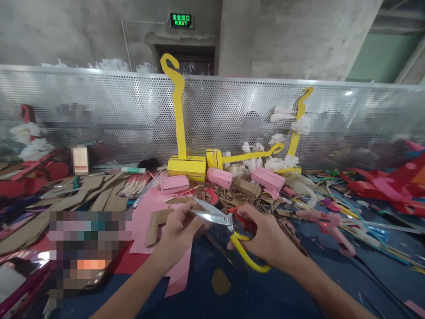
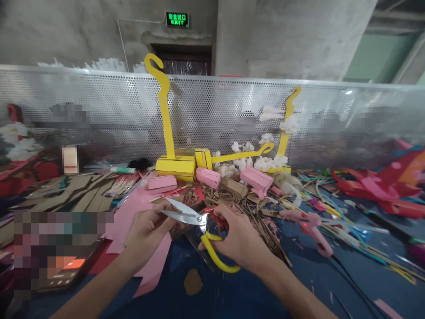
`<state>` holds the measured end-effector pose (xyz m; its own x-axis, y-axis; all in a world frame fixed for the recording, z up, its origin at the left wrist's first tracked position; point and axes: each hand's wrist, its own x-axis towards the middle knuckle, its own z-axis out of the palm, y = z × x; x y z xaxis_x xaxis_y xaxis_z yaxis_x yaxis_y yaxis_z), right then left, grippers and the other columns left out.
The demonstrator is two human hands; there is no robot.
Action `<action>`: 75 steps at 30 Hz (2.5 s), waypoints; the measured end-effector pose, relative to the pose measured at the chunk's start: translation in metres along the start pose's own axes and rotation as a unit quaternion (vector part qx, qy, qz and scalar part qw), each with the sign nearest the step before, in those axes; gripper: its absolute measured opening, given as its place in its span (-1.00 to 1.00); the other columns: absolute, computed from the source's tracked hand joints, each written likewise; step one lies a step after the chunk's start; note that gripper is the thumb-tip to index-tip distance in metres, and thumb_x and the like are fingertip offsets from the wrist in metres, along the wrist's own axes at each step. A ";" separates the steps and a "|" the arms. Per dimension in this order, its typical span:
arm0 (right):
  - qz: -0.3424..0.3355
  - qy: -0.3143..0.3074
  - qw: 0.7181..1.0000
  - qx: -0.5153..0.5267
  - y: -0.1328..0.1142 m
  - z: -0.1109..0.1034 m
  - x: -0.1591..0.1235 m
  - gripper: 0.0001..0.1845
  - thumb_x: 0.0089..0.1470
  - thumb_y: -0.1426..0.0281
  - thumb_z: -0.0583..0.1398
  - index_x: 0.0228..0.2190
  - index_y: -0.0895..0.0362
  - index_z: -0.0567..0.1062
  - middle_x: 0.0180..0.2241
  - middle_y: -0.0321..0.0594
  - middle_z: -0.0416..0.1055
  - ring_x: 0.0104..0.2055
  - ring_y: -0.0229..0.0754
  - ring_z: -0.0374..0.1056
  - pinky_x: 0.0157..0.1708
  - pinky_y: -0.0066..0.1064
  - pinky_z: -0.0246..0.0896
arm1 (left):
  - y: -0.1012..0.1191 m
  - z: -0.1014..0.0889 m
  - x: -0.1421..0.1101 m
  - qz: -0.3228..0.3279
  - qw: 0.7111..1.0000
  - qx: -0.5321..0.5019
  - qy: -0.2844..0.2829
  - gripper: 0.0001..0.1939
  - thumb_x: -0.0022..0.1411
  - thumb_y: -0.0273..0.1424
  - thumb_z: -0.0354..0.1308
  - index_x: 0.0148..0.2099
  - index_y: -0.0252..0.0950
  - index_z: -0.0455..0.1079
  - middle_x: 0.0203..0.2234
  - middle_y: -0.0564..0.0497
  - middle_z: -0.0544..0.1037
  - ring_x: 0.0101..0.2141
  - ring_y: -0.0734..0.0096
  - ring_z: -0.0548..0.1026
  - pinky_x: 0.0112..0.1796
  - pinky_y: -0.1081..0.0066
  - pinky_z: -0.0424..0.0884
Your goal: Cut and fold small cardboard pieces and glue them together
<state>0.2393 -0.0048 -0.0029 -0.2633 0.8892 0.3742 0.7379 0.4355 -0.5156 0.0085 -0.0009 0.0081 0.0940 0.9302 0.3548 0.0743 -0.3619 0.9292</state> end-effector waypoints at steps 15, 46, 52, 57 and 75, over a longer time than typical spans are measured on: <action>0.014 0.033 0.999 -0.017 0.007 0.007 0.002 -0.60 -0.06 0.14 0.38 -0.48 0.06 0.30 -0.59 -0.46 0.23 -0.52 -0.27 0.10 -0.54 -0.45 -0.04 | -0.008 -0.005 0.003 0.016 0.998 -0.047 -0.027 -0.69 0.28 -0.17 0.20 -0.15 -0.34 0.41 -0.40 0.00 0.58 -0.37 0.36 0.58 -0.24 0.37 0.57; -0.040 0.027 0.997 -0.067 -0.002 -0.001 0.003 -0.60 -0.08 0.19 0.39 -0.46 0.07 0.27 -0.38 -0.30 0.41 -0.39 -0.18 0.28 -0.42 -0.41 0.10 | -0.022 -0.004 0.000 0.049 0.995 -0.044 -0.071 -0.86 0.28 -0.34 0.21 -0.15 -0.28 0.41 -0.32 0.03 0.58 -0.27 0.38 0.59 -0.16 0.38 0.58; -0.052 0.043 0.995 -0.071 0.007 0.006 0.003 -0.57 0.02 0.21 0.36 -0.58 0.08 0.24 -0.56 -0.38 0.30 -0.51 -0.27 0.17 -0.50 -0.45 -0.02 | -0.004 -0.003 -0.001 0.062 0.996 0.017 -0.061 -0.88 0.29 -0.37 0.18 -0.15 -0.29 0.41 -0.38 0.01 0.64 -0.31 0.36 0.64 -0.22 0.43 0.58; -0.042 0.077 0.994 -0.071 0.009 0.004 0.005 -0.63 -0.06 0.19 0.40 -0.43 0.08 0.35 -0.38 -0.24 0.41 -0.33 -0.12 0.32 -0.36 -0.39 0.17 | -0.003 -0.004 0.001 0.070 0.995 0.059 -0.037 -0.89 0.33 -0.38 0.11 -0.16 -0.30 0.41 -0.34 -0.01 0.65 -0.30 0.35 0.64 -0.22 0.43 0.55; -0.049 -0.004 0.995 -0.084 0.001 0.000 -0.001 -0.60 -0.06 0.09 0.38 -0.46 0.09 0.37 -0.54 -0.36 0.37 -0.51 -0.24 0.19 -0.51 -0.44 0.00 | -0.007 -0.010 0.000 0.124 0.983 0.110 -0.075 -0.90 0.28 -0.50 0.12 -0.25 -0.30 0.47 -0.44 0.04 0.59 -0.42 0.45 0.53 -0.41 0.56 0.42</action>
<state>0.2406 -0.0049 -0.0036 -0.3429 0.8452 0.4100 0.8017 0.4908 -0.3412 -0.0024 0.0021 0.0030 0.2797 0.7987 0.5328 0.2415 -0.5956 0.7661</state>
